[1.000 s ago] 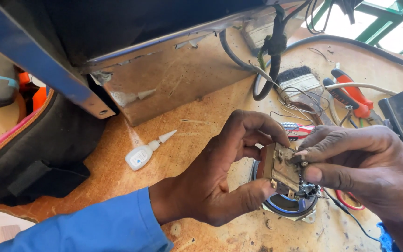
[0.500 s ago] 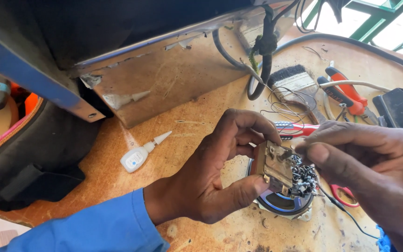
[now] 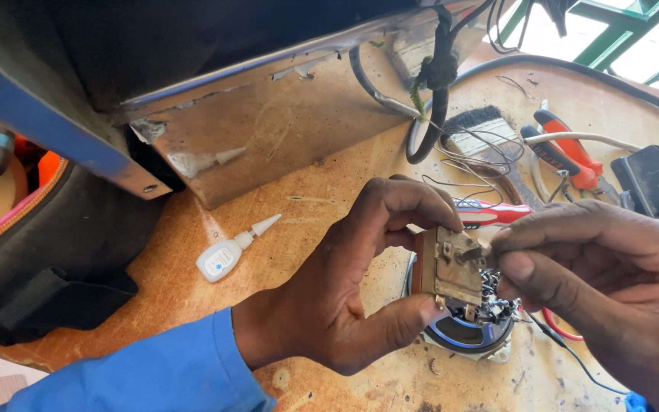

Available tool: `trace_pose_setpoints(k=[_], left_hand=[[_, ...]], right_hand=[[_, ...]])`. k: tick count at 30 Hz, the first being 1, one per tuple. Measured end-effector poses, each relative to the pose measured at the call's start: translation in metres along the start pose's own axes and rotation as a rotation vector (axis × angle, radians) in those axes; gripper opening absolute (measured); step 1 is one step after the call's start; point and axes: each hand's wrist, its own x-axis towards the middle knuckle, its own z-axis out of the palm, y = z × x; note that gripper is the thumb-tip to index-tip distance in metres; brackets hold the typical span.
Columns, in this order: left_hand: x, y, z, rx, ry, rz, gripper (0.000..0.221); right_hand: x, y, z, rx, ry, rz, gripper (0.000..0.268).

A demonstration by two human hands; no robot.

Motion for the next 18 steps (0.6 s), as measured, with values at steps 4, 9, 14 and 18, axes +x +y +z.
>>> trace_pose_setpoints(k=[4, 9, 14, 18], left_hand=[[0.0, -0.001, 0.0, -0.002, -0.005, 0.023, 0.051], [0.0, 0.001, -0.001, 0.079, 0.0, 0.041, 0.052], [-0.001, 0.002, -0.001, 0.111, 0.001, 0.011, 0.055], [-0.002, 0.004, -0.001, 0.122, 0.001, 0.009, 0.054]], right_hand=[[-0.002, 0.002, 0.0, 0.017, -0.043, -0.104, 0.016], [0.0, 0.006, -0.004, -0.147, -0.125, -0.229, 0.016], [0.0, 0.013, -0.006, -0.14, -0.13, -0.195, 0.017], [0.001, 0.021, -0.006, -0.06, -0.125, -0.182, 0.019]])
